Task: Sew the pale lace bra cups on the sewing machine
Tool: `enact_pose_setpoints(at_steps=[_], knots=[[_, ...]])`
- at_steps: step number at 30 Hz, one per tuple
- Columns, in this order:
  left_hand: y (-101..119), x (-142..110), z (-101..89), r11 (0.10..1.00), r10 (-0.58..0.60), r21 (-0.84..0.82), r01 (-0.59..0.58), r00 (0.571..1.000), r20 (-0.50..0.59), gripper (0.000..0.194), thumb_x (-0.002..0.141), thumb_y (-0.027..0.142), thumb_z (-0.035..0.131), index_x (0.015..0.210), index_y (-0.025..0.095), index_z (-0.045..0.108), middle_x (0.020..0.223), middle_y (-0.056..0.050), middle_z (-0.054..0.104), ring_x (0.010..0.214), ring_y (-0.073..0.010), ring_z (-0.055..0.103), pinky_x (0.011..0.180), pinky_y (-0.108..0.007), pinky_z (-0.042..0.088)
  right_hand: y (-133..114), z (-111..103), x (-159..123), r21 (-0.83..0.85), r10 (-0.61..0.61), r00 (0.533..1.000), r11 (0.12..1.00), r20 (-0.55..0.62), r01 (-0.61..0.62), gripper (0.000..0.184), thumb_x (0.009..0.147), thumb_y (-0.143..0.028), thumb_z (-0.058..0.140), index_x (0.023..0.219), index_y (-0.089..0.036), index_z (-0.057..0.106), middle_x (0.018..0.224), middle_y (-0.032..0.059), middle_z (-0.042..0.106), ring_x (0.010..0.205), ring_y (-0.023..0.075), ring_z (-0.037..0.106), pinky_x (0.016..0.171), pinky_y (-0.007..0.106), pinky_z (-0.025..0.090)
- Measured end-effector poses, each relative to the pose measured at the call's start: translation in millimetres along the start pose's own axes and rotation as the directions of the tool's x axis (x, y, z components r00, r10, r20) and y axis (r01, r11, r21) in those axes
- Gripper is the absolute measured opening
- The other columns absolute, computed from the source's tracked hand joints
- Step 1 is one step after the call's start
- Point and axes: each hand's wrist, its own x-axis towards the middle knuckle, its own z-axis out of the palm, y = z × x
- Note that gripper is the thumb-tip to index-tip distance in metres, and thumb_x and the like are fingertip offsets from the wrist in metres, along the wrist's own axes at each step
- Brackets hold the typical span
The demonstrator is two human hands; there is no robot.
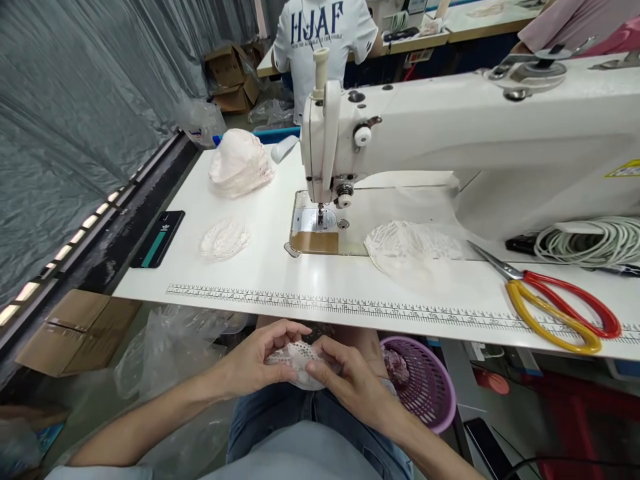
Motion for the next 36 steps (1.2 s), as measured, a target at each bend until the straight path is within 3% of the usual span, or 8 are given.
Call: enact_pose_setpoints(at_steps=[5,10,13,17,23,31,36], knots=[[-1.0,-1.6,1.8,0.997,-0.027,0.076,0.028,1.0,-0.01,0.06,0.071,0.024,0.067,0.127,0.027,0.046,0.107,-0.005,0.052,0.085,-0.0143,0.049,0.075,-0.026,0.042,2.3,3.1,1.7,0.096,0.041,0.998,0.995,-0.041,-0.037,0.031,0.085,-0.049,0.051,0.08,-0.018,0.053,0.071,-0.0005,0.049,0.064,0.0119,0.044,0.057,0.023,0.035],[-5.6,-0.5,4.5,0.985,-0.17,-0.011,0.17,0.985,0.0,0.043,0.07,0.029,0.069,0.11,0.017,0.059,0.084,-0.002,0.058,0.074,-0.0135,0.052,0.066,-0.023,0.039,3.5,0.9,-0.1,0.092,0.048,0.998,0.995,-0.042,-0.044,0.03,0.086,-0.045,0.051,0.076,-0.017,0.053,0.069,-0.001,0.047,0.063,0.0113,0.042,0.057,0.023,0.033],[-5.6,0.9,6.1,0.989,-0.146,-0.015,0.146,0.989,0.01,0.036,0.069,0.033,0.07,0.099,0.015,0.062,0.081,-0.002,0.059,0.072,-0.013,0.051,0.063,-0.022,0.037,4.5,0.4,0.1,0.08,0.049,0.998,0.996,-0.049,-0.045,0.03,0.087,-0.045,0.05,0.074,-0.017,0.052,0.067,-0.0017,0.045,0.062,0.0108,0.04,0.055,0.022,0.031],[-4.8,4.1,9.4,0.992,-0.114,0.06,0.115,0.993,-0.019,0.041,0.063,0.041,0.074,0.092,0.015,0.061,0.072,0.001,0.058,0.064,-0.0107,0.047,0.056,-0.02,0.032,8.0,1.7,0.4,0.036,0.061,0.997,0.998,-0.055,-0.059,0.033,0.088,-0.045,0.048,0.072,-0.017,0.051,0.065,-0.0018,0.044,0.059,0.0102,0.038,0.052,0.022,0.029],[-3.8,9.0,15.4,0.986,-0.11,0.113,0.123,0.988,-0.11,0.021,0.069,0.032,0.069,0.076,0.014,0.062,0.059,0.005,0.05,0.054,-0.0067,0.039,0.051,-0.018,0.028,11.8,2.9,1.5,-0.06,0.032,0.996,0.998,-0.088,-0.038,0.033,0.089,-0.044,0.046,0.07,-0.017,0.05,0.065,-0.001,0.047,0.06,0.0112,0.041,0.052,0.023,0.029],[-7.1,8.5,11.0,0.99,-0.139,0.015,0.139,0.99,-0.03,0.023,0.07,0.035,0.069,0.076,0.013,0.065,0.061,0.003,0.051,0.056,-0.0071,0.04,0.051,-0.017,0.029,8.0,-3.7,3.7,-0.036,0.054,0.998,0.998,-0.009,-0.054,0.032,0.088,-0.044,0.048,0.072,-0.017,0.053,0.065,-0.0013,0.047,0.059,0.0109,0.04,0.052,0.022,0.029],[-5.7,8.2,12.0,0.988,-0.128,0.082,0.133,0.989,-0.072,0.024,0.069,0.036,0.07,0.074,0.013,0.068,0.058,0.003,0.052,0.055,-0.0071,0.04,0.05,-0.018,0.028,7.0,-4.0,3.4,-0.045,0.07,0.998,0.997,-0.003,-0.07,0.032,0.088,-0.045,0.048,0.072,-0.017,0.054,0.065,-0.0003,0.049,0.058,0.0111,0.042,0.051,0.023,0.028]])
